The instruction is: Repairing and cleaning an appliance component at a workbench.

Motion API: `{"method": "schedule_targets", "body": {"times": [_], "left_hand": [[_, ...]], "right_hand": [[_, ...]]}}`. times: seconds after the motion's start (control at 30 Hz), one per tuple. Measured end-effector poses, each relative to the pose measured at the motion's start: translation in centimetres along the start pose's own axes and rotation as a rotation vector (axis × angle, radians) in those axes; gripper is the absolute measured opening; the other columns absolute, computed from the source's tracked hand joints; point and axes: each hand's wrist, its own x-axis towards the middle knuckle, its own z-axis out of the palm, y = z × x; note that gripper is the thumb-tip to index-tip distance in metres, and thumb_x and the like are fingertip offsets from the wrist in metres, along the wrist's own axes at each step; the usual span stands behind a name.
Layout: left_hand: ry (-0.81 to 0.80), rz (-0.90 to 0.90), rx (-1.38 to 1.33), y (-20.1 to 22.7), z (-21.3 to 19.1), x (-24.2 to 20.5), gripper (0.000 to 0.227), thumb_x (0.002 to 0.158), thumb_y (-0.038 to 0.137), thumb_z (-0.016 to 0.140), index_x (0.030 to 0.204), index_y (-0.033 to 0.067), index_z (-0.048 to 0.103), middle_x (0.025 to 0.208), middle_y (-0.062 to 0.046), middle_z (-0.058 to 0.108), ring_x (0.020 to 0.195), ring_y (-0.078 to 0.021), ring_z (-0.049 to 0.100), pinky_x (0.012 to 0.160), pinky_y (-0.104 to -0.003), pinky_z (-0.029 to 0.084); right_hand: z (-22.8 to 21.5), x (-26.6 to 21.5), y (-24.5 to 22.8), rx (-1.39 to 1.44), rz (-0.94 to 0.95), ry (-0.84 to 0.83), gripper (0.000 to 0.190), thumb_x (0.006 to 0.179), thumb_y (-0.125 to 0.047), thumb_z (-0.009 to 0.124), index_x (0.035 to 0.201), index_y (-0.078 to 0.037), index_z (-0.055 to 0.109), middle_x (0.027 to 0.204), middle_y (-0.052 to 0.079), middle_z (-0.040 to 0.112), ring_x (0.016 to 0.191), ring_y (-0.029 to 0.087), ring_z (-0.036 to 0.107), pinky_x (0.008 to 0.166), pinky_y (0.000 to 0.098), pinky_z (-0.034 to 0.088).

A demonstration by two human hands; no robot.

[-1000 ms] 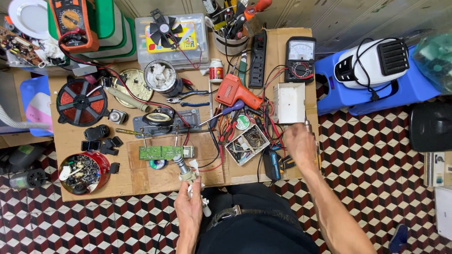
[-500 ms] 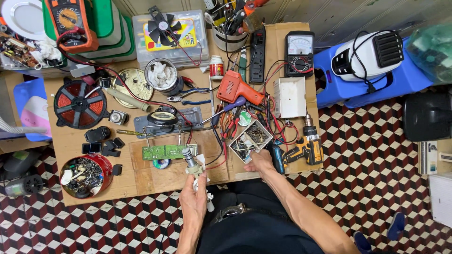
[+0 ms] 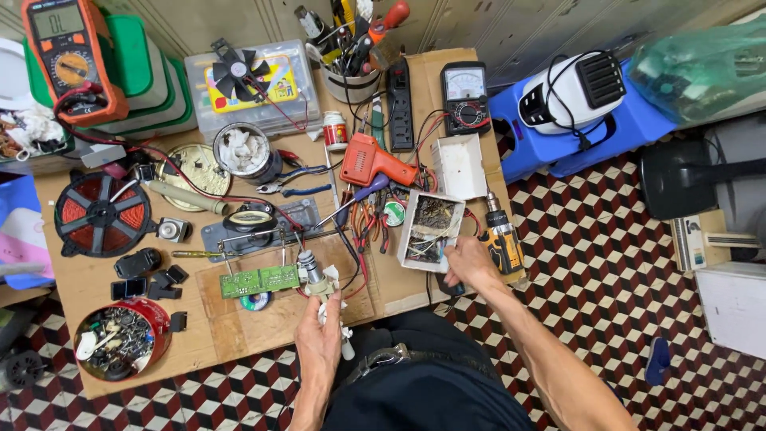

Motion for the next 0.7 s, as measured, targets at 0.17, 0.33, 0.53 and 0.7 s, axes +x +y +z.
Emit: {"method": "schedule_targets", "body": {"times": [0.17,0.33,0.53,0.7], "left_hand": [[0.022,-0.027,-0.016,0.8,-0.2,-0.9,0.031,0.098,0.035,0.06,0.107,0.0078,0.071,0.062,-0.004,0.057,0.055,-0.0111,0.05,0.05,-0.031,0.043],[0.076,-0.038,-0.01,-1.2,0.1,-0.9,0.032,0.1,0.035,0.06,0.105,0.0051,0.071,0.064,-0.007,0.057,0.056,-0.0122,0.048,0.051,-0.033,0.041],[0.139,-0.042,0.001,0.2,0.2,-1.1,0.032,0.098,0.034,0.059,0.11,0.0074,0.071,0.067,-0.006,0.064,0.059,-0.0115,0.053,0.055,-0.031,0.046],[0.142,-0.074,-0.01,0.3,0.6,-0.7,0.033,0.098,0.035,0.06,0.106,0.0048,0.07,0.067,-0.007,0.065,0.06,-0.013,0.053,0.055,-0.032,0.045]], "right_hand": [[-7.7,3.8,-3.7,-0.159,-0.056,0.141,0.031,0.101,-0.015,0.049,0.112,0.008,0.067,0.074,0.021,0.074,0.057,0.024,0.073,0.058,0.0368,0.062],[-11.1,8.2,-6.3,-0.337,-0.078,0.235,0.033,0.103,-0.018,0.05,0.115,0.005,0.071,0.071,0.019,0.074,0.06,0.025,0.075,0.071,0.0378,0.061],[-11.8,14.0,-4.3,-0.483,-0.087,0.292,0.035,0.101,-0.028,0.057,0.129,-0.011,0.07,0.069,0.013,0.073,0.078,0.026,0.073,0.088,0.0447,0.055],[-12.1,10.6,-6.7,-0.443,-0.088,0.287,0.036,0.103,-0.03,0.052,0.13,-0.015,0.07,0.077,0.018,0.076,0.087,0.03,0.077,0.093,0.0457,0.054]]}}
